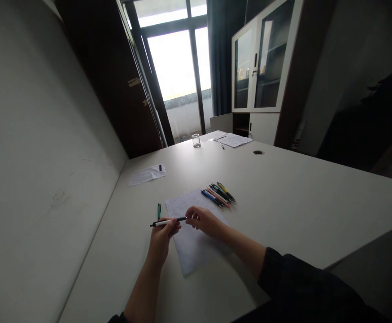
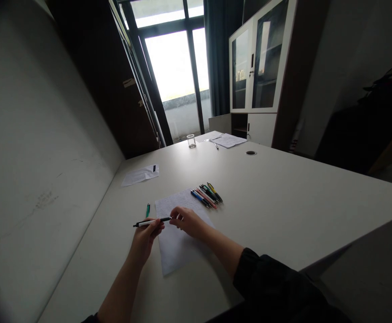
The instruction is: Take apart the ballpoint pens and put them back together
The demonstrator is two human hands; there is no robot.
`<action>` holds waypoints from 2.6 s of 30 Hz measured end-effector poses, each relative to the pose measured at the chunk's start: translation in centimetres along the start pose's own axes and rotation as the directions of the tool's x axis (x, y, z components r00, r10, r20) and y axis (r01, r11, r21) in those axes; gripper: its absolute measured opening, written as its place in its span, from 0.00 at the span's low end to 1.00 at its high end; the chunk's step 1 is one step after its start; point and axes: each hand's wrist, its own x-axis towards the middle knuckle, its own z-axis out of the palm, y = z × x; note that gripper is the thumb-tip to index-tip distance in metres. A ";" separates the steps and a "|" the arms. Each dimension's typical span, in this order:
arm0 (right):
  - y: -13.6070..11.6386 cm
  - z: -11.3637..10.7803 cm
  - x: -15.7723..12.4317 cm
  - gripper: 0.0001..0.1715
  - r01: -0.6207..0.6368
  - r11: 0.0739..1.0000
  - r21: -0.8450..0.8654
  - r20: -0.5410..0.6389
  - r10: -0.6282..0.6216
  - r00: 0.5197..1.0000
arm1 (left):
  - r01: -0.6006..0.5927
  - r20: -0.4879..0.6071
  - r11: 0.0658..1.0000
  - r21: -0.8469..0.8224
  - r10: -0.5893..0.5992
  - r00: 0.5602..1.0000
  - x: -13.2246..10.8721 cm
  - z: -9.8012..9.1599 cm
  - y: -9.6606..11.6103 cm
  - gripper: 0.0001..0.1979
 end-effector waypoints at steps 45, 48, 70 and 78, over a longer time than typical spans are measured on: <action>0.8 0.4 0.5 0.18 -0.120 0.908 0.401 0.031 0.118 0.993 | -0.003 -0.002 1.000 -0.026 0.002 1.000 0.3 -0.2 -0.4 0.15; 0.5 0.3 0.4 0.17 -0.114 0.923 0.367 0.015 0.116 0.993 | -0.008 -0.008 0.999 -0.035 0.008 1.000 0.2 -0.2 -0.4 0.16; -0.1 0.2 0.2 0.14 -0.110 0.929 0.352 -0.038 0.131 0.991 | 0.028 0.098 0.983 -0.183 -0.010 0.995 -0.3 0.8 -0.2 0.15; -0.1 -0.1 0.2 0.14 -0.060 0.974 0.216 -0.036 0.070 0.997 | 0.008 0.075 0.984 -0.178 0.005 0.997 -0.3 1.0 0.1 0.18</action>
